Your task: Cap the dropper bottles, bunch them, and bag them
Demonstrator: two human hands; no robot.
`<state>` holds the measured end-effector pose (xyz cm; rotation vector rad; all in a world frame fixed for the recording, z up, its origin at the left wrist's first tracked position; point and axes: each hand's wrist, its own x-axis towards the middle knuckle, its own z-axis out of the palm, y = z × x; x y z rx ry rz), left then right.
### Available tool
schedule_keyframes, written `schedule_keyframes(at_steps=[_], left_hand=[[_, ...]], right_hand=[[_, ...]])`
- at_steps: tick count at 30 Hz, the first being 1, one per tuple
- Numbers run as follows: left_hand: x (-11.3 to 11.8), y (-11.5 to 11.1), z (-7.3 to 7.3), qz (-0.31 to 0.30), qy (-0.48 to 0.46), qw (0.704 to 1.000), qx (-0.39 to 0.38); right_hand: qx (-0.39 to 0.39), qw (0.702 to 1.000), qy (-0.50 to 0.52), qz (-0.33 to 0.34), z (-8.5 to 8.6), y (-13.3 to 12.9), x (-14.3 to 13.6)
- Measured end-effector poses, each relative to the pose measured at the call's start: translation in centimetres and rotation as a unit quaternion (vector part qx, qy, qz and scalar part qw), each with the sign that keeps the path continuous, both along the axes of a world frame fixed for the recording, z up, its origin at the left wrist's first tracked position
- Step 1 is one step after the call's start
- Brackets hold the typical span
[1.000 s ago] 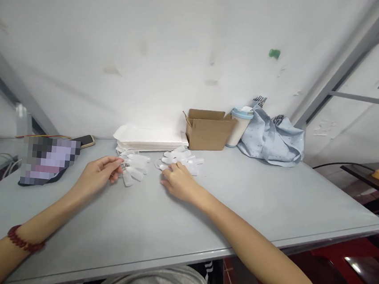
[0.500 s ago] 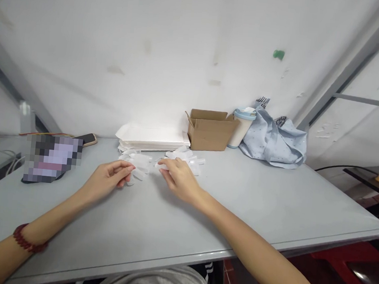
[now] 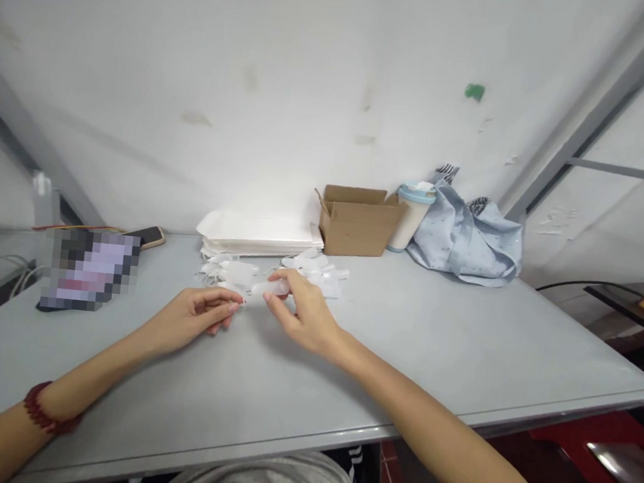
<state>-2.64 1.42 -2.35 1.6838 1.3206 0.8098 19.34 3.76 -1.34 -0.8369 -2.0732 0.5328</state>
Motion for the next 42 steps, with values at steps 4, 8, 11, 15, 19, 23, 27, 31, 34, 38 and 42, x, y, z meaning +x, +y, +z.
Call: schedule_keyframes(at_steps=[4, 8, 11, 15, 19, 23, 27, 31, 34, 38, 42], left_hand=[[0.13, -0.13, 0.04, -0.002, -0.002, 1.000, -0.010], [0.24, -0.17, 0.20, 0.000, -0.007, 1.000, -0.012], [0.23, -0.15, 0.21, -0.008, 0.001, 1.000, -0.004], [0.23, -0.17, 0.22, -0.015, 0.002, 1.000, 0.002], [0.22, -0.13, 0.36, -0.008, -0.011, 1.000, 0.003], [0.15, -0.05, 0.38, -0.008, -0.023, 1.000, 0.009], [0.15, -0.03, 0.30, -0.009, -0.032, 0.999, 0.009], [0.20, -0.02, 0.23, -0.009, -0.033, 0.999, 0.010], [0.21, 0.05, 0.11, -0.010, -0.036, 0.999, 0.007], [0.16, 0.12, -0.01, -0.011, -0.038, 0.999, 0.006], [0.09, 0.02, -0.03, -0.010, -0.037, 0.999, 0.007]], right_hand=[[-0.003, 1.000, 0.003, 0.005, -0.01, 0.00, -0.03], [-0.005, 1.000, -0.001, 0.005, -0.05, -0.06, -0.08], [-0.004, 1.000, -0.002, 0.006, -0.15, -0.10, -0.10], [-0.008, 1.000, 0.000, 0.003, -0.16, -0.10, -0.04], [-0.018, 1.000, 0.003, -0.001, 0.04, -0.09, 0.00], [-0.060, 0.998, 0.010, -0.001, 0.17, -0.11, 0.01], [-0.106, 0.994, 0.013, 0.003, 0.22, -0.16, 0.04], [-0.124, 0.992, 0.011, 0.011, 0.27, -0.23, 0.03], [-0.132, 0.991, 0.010, 0.015, 0.33, -0.28, -0.03], [-0.130, 0.991, 0.016, 0.017, 0.44, -0.39, -0.07], [-0.128, 0.992, 0.014, 0.014, 0.40, -0.44, -0.05]])
